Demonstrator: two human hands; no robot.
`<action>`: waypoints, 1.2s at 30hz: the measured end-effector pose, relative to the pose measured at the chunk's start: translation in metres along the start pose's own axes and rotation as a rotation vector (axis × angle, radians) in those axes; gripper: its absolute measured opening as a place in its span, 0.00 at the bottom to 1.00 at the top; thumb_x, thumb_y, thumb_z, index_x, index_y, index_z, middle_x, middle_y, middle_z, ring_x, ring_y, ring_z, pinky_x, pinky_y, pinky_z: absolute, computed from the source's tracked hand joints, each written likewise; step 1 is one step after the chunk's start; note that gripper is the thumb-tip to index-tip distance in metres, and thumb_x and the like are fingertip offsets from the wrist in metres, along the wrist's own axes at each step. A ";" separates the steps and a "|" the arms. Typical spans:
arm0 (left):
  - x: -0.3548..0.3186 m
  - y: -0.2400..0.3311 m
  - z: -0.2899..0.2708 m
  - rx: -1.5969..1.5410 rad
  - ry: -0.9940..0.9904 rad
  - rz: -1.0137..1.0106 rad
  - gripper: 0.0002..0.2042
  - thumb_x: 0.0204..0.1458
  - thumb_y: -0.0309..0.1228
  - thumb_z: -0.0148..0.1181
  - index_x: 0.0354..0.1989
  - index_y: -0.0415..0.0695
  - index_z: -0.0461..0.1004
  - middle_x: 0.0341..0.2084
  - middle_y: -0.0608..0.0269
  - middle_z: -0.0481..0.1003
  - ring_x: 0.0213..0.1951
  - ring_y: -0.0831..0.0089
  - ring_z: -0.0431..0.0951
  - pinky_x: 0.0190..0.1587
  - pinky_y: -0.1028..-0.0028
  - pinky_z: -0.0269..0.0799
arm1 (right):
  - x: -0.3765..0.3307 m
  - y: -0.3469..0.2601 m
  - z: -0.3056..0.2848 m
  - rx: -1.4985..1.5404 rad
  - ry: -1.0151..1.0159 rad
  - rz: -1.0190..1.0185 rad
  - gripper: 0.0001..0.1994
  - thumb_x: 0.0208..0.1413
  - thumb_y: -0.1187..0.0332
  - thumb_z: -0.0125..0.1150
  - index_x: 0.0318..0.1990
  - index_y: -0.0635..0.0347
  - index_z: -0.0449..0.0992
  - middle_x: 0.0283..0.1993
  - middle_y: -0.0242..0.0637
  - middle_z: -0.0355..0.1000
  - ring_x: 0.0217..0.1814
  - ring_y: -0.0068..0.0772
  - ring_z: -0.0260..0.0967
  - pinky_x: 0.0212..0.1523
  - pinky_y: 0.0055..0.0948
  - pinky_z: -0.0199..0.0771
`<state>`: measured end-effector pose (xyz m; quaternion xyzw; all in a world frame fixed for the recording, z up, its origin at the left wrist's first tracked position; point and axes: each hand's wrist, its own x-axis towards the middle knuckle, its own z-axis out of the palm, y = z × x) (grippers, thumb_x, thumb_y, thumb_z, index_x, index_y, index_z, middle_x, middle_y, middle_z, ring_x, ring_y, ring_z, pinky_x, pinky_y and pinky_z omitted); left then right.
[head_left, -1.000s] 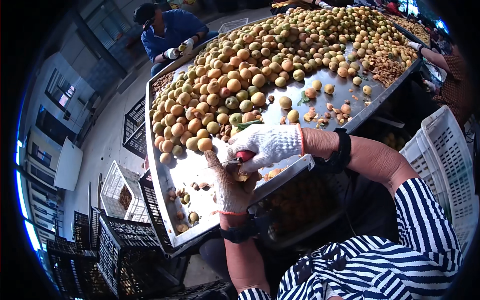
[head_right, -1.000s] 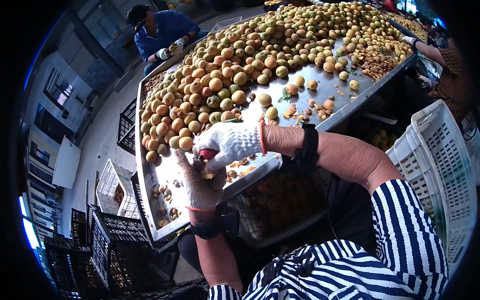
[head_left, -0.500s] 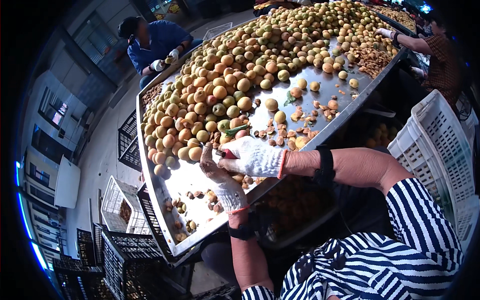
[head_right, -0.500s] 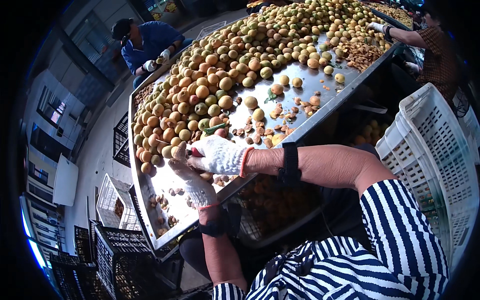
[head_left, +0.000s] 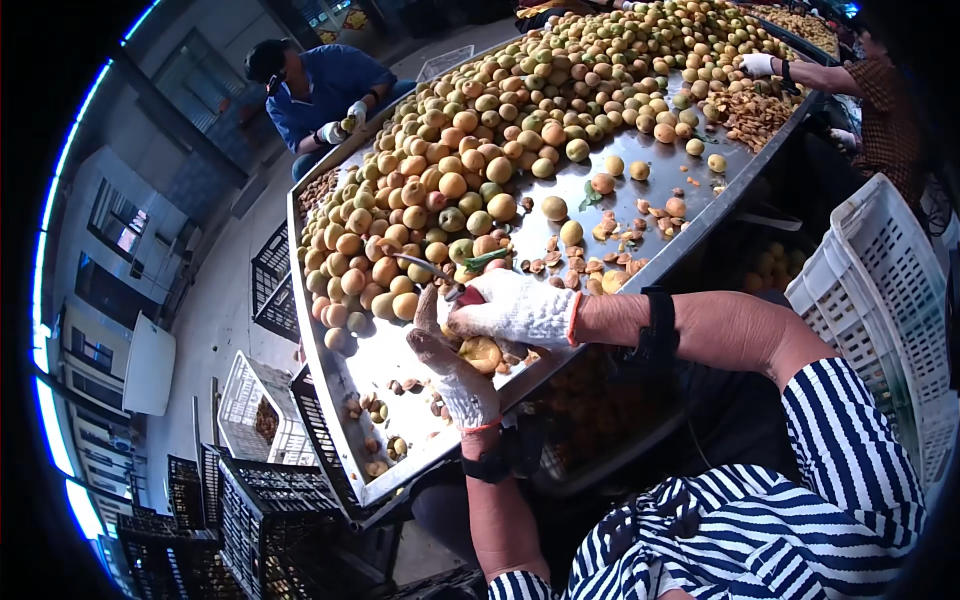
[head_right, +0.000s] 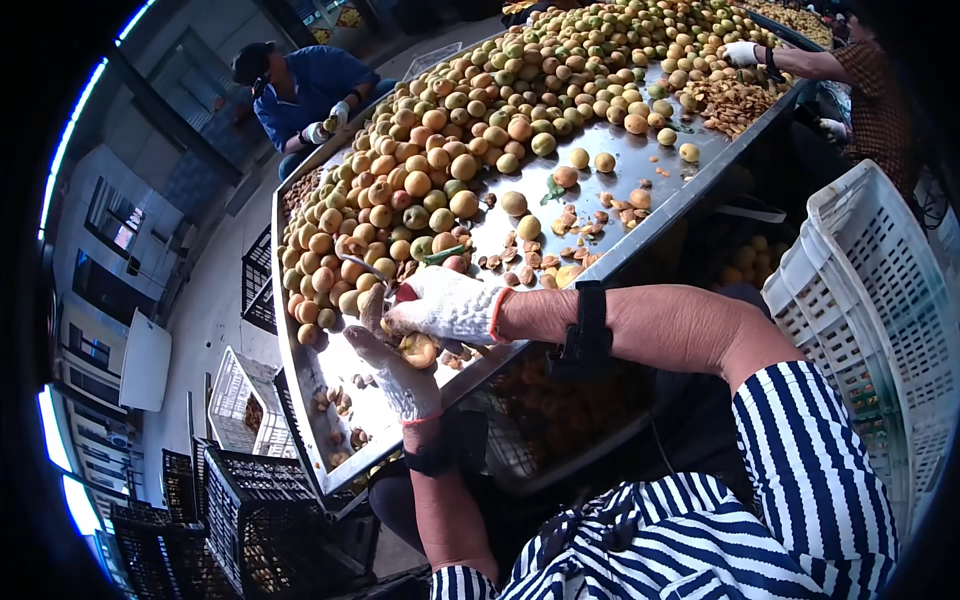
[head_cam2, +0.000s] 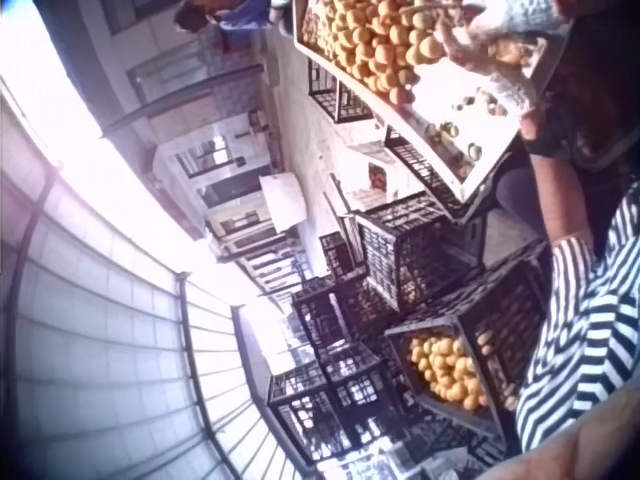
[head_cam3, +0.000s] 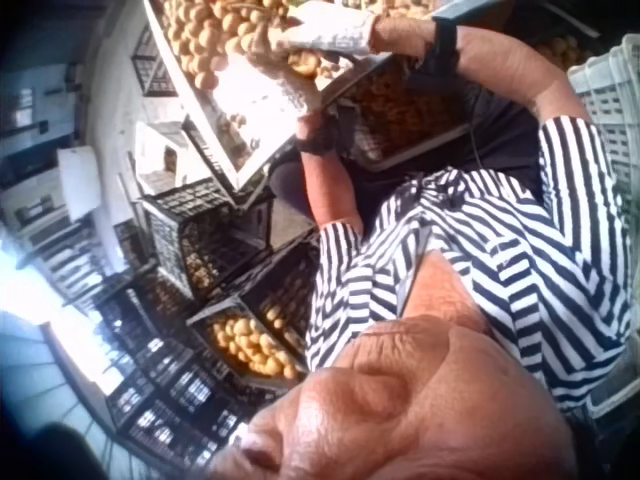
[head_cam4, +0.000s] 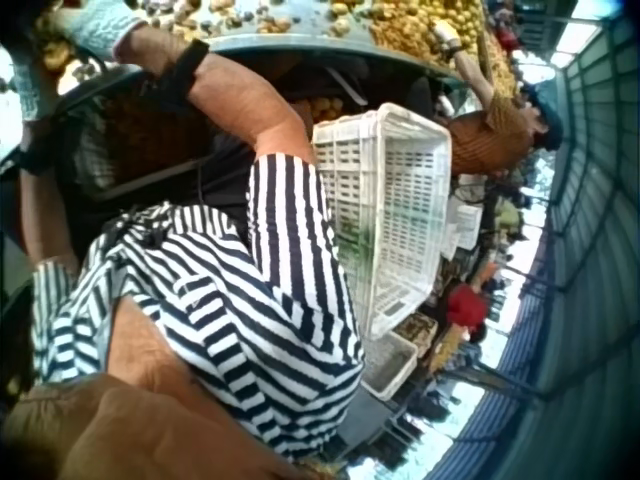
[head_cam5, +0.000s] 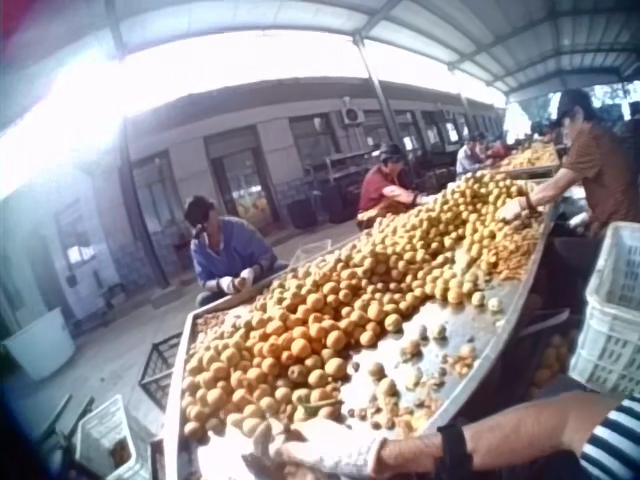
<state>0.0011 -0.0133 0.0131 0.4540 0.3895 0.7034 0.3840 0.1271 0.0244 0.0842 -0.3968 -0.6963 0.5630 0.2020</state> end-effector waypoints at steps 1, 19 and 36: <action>-0.003 0.009 0.003 0.220 -0.002 0.011 0.27 0.60 0.47 0.34 0.60 0.39 0.55 0.56 0.53 0.59 0.50 0.69 0.66 0.51 0.71 0.64 | 0.005 0.006 -0.002 0.255 0.096 -0.020 0.13 0.54 0.59 0.54 0.33 0.63 0.70 0.18 0.34 0.68 0.13 0.21 0.64 0.12 0.22 0.62; 0.138 0.005 -0.061 1.648 -0.327 -0.139 0.22 0.47 0.47 0.51 0.36 0.37 0.71 0.28 0.44 0.74 0.36 0.52 0.75 0.40 0.61 0.69 | -0.032 0.059 -0.091 0.724 0.201 0.089 0.12 0.61 0.58 0.45 0.37 0.57 0.66 0.18 0.26 0.64 0.08 0.16 0.56 0.06 0.18 0.54; 0.074 0.035 -0.038 0.430 -0.401 -0.311 0.19 0.43 0.28 0.60 0.44 0.38 0.64 0.32 0.61 0.69 0.33 0.75 0.72 0.35 0.77 0.70 | -0.088 0.042 -0.054 0.361 0.233 -0.222 0.09 0.63 0.64 0.41 0.43 0.59 0.62 0.17 0.24 0.57 0.10 0.13 0.51 0.08 0.15 0.51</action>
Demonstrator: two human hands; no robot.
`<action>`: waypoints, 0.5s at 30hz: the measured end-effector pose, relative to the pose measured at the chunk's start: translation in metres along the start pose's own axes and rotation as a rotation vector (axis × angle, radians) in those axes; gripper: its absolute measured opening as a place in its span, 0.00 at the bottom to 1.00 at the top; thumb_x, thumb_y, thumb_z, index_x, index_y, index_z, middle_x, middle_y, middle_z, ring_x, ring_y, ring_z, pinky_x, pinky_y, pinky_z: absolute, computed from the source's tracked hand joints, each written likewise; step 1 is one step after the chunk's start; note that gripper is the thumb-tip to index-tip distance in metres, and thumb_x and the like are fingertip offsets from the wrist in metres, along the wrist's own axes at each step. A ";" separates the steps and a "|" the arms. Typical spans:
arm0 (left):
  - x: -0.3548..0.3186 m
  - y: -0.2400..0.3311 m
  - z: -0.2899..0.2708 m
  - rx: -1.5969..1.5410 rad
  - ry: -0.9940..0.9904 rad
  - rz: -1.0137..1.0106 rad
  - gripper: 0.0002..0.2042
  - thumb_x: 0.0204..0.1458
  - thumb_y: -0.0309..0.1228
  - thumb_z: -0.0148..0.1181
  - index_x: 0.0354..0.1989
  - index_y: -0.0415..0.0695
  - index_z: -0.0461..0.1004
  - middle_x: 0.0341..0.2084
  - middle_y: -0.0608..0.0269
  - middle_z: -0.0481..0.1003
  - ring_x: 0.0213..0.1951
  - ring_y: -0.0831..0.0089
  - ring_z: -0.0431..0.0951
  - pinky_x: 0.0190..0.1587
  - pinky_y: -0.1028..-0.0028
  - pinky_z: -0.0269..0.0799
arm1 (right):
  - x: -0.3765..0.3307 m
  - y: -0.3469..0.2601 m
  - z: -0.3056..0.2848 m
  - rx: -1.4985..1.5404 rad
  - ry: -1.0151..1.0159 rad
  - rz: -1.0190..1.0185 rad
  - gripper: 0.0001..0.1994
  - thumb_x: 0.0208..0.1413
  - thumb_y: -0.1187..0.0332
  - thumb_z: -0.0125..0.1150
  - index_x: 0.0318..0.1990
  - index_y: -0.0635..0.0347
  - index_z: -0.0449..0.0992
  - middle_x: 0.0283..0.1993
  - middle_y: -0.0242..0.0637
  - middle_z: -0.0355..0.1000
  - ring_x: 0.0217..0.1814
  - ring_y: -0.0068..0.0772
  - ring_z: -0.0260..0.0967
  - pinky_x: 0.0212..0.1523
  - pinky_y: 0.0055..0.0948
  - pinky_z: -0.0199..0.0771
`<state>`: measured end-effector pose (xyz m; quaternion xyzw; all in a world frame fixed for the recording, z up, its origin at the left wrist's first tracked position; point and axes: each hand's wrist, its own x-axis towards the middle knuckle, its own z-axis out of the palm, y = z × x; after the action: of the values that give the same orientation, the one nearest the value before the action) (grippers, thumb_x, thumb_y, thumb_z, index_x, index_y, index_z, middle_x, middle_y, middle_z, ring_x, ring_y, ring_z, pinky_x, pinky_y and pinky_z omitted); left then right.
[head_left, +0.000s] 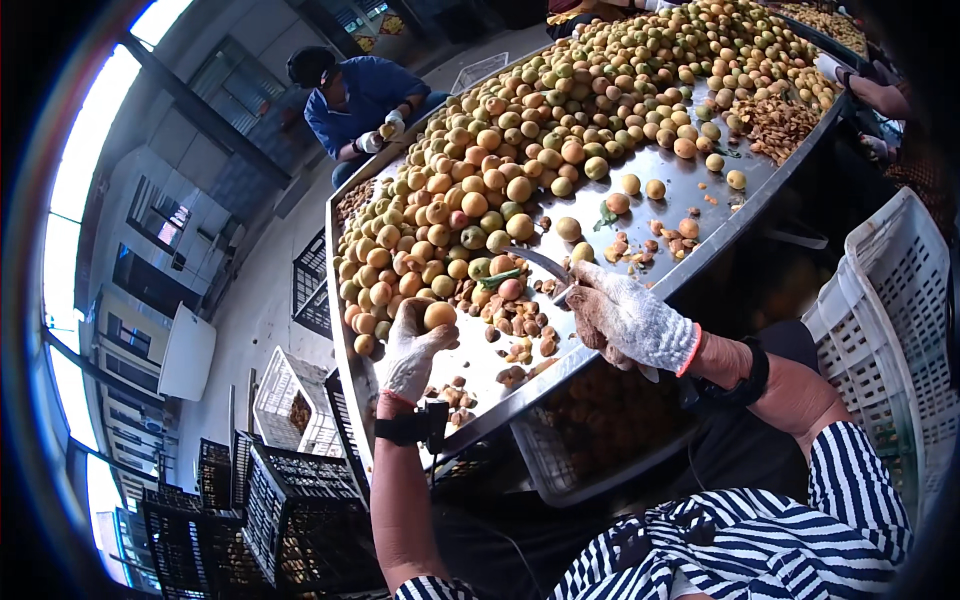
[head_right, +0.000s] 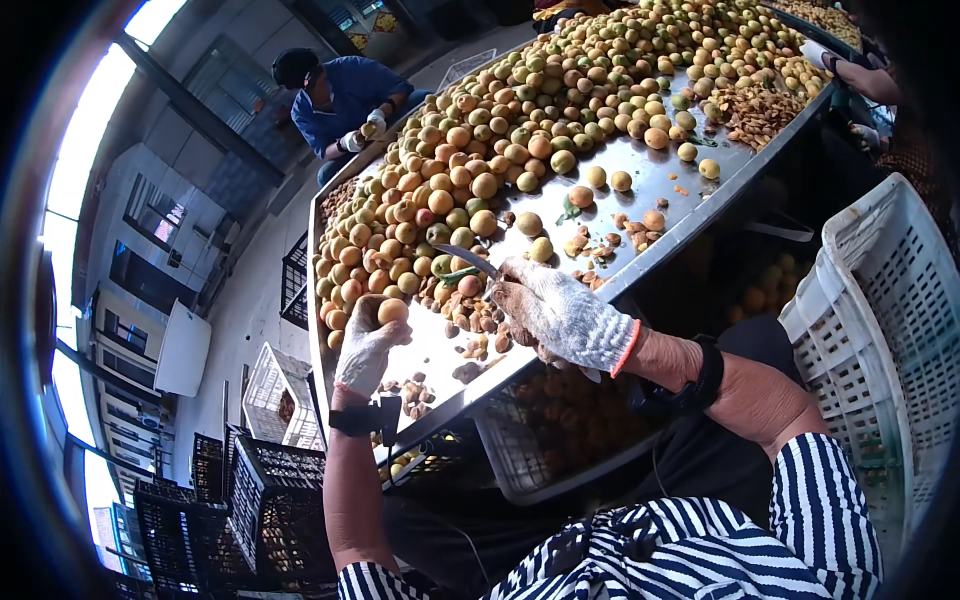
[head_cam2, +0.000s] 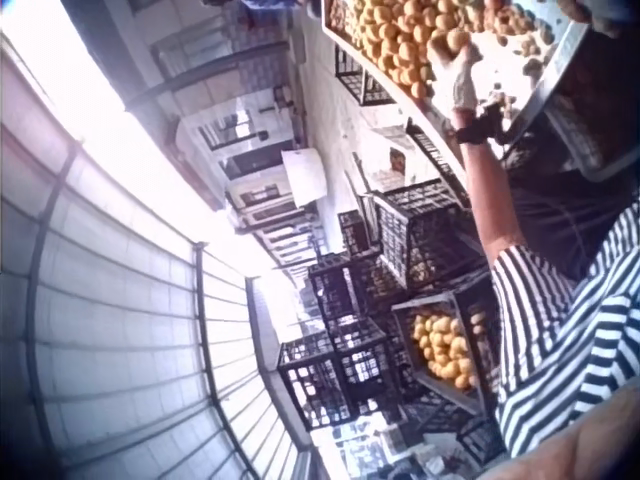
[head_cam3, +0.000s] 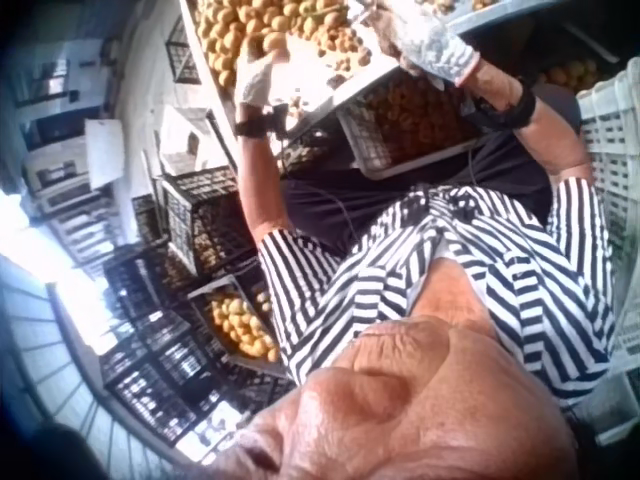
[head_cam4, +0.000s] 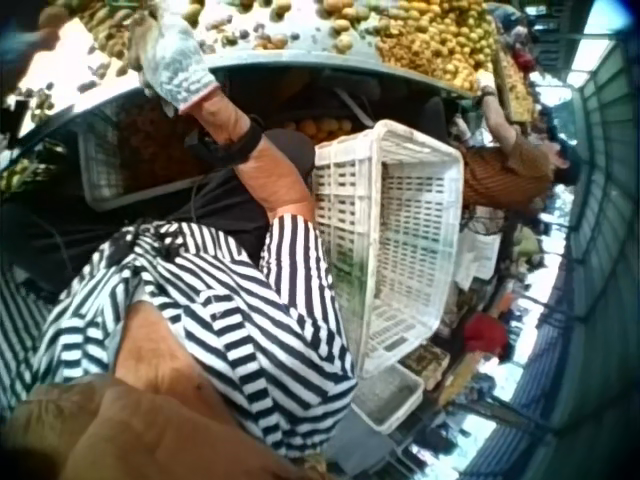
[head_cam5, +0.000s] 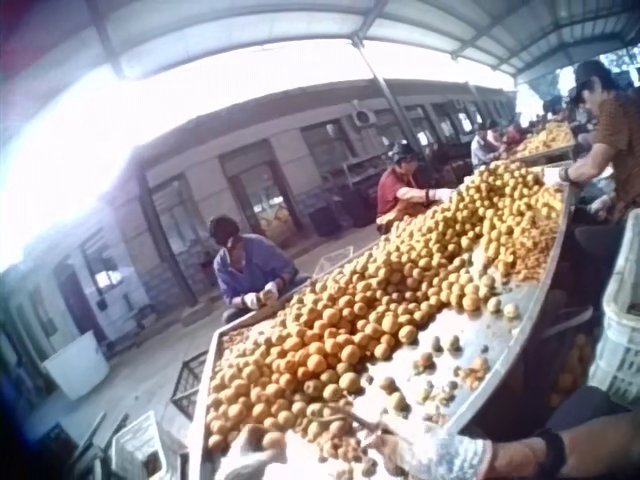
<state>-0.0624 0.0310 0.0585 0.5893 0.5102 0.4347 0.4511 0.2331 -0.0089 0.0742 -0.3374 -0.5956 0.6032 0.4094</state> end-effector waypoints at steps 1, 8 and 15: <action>-0.008 0.011 0.010 -0.132 0.010 0.070 0.20 0.43 0.27 0.60 0.46 0.38 0.63 0.33 0.61 0.69 0.33 0.75 0.72 0.35 0.77 0.70 | -0.004 -0.002 0.010 -0.020 0.003 -0.059 0.10 0.63 0.65 0.41 0.45 0.60 0.62 0.17 0.25 0.59 0.11 0.13 0.52 0.09 0.15 0.53; -0.058 0.042 0.062 -0.708 0.021 0.267 0.24 0.45 0.32 0.63 0.51 0.42 0.63 0.34 0.64 0.69 0.30 0.77 0.68 0.31 0.81 0.64 | -0.004 -0.017 0.052 -0.461 0.069 -0.433 0.10 0.55 0.69 0.53 0.40 0.67 0.67 0.27 0.51 0.69 0.33 0.52 0.70 0.30 0.40 0.68; -0.061 0.023 0.061 -1.360 -0.059 0.076 0.25 0.54 0.54 0.46 0.46 0.44 0.66 0.33 0.62 0.72 0.32 0.70 0.72 0.32 0.76 0.71 | -0.001 -0.043 0.082 -0.523 0.030 -0.407 0.09 0.56 0.67 0.51 0.39 0.65 0.67 0.25 0.50 0.68 0.30 0.52 0.70 0.28 0.41 0.67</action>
<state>-0.0041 -0.0367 0.0643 0.2040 0.0900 0.6580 0.7192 0.1645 -0.0475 0.1217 -0.3141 -0.7793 0.3306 0.4298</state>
